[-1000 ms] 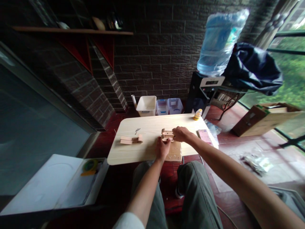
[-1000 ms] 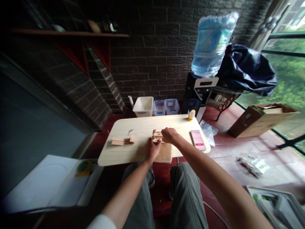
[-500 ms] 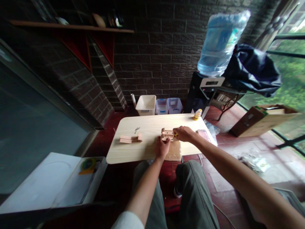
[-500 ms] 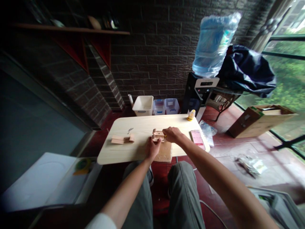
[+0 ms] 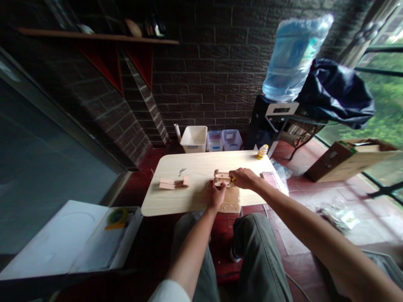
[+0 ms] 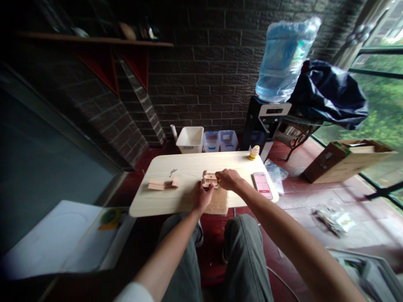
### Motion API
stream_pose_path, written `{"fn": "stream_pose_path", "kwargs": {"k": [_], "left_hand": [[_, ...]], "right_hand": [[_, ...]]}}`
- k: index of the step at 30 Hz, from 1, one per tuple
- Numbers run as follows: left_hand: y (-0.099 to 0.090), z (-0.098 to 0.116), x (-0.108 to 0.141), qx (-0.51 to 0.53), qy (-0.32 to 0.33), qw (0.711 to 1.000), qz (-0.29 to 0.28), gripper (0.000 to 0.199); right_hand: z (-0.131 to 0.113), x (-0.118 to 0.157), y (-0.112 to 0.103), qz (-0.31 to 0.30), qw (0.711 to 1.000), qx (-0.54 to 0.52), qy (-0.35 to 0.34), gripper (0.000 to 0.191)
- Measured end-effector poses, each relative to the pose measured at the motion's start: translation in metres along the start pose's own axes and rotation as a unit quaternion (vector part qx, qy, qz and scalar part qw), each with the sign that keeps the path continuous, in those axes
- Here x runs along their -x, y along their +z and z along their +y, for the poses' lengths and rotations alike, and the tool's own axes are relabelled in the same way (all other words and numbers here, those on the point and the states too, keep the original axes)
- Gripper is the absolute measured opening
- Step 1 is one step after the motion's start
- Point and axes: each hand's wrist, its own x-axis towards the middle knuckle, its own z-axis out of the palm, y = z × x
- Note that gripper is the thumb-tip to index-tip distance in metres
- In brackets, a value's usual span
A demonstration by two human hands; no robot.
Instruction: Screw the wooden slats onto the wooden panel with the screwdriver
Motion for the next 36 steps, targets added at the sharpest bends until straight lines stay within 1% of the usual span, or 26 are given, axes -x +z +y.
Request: {"fn": "stream_pose_path", "kwargs": {"k": [2, 6, 11, 17, 21, 23, 27, 31, 34, 35, 36], "left_hand": [[-0.001, 0.001, 0.000, -0.017, 0.004, 1.000, -0.005, 0.049], [-0.002, 0.004, 0.000, -0.038, -0.010, 0.999, -0.014, 0.051], [-0.001, 0.004, 0.000, -0.039, -0.011, 0.999, -0.010, 0.049], [0.000, 0.002, 0.000, -0.035, -0.033, 0.999, -0.024, 0.053], [0.000, 0.001, 0.000, -0.018, -0.009, 1.000, -0.009, 0.047], [0.000, 0.001, 0.000, -0.020, -0.012, 1.000, -0.005, 0.047], [-0.001, 0.002, 0.001, -0.023, -0.007, 1.000, -0.010, 0.046], [-0.001, 0.001, 0.000, -0.010, -0.010, 1.000, -0.012, 0.045], [0.000, 0.000, 0.000, -0.009, -0.023, 0.999, -0.021, 0.048], [0.000, 0.000, 0.000, -0.014, -0.029, 0.999, -0.016, 0.049], [0.000, 0.000, -0.001, -0.019, -0.032, 0.999, -0.020, 0.051]], "right_hand": [[-0.001, 0.000, -0.001, 0.001, 1.000, 0.000, -0.001, 0.034], [-0.003, -0.001, -0.002, -0.003, 1.000, 0.004, 0.000, 0.034], [-0.003, -0.002, 0.000, -0.003, 1.000, 0.008, 0.006, 0.034], [-0.004, -0.002, -0.001, -0.007, 1.000, 0.002, 0.007, 0.032], [-0.003, -0.006, 0.001, -0.005, 1.000, -0.010, 0.003, 0.026], [-0.003, -0.009, 0.004, 0.001, 1.000, -0.021, 0.000, 0.028], [-0.002, -0.015, 0.013, 0.037, 0.998, -0.051, -0.010, 0.037], [-0.002, -0.018, 0.022, 0.084, 0.991, -0.095, -0.039, 0.030], [-0.001, -0.018, 0.034, 0.115, 0.984, -0.128, -0.043, 0.027], [0.000, -0.018, 0.039, 0.131, 0.980, -0.144, -0.043, 0.026], [0.000, -0.017, 0.044, 0.163, 0.967, -0.192, -0.045, 0.023]]}}
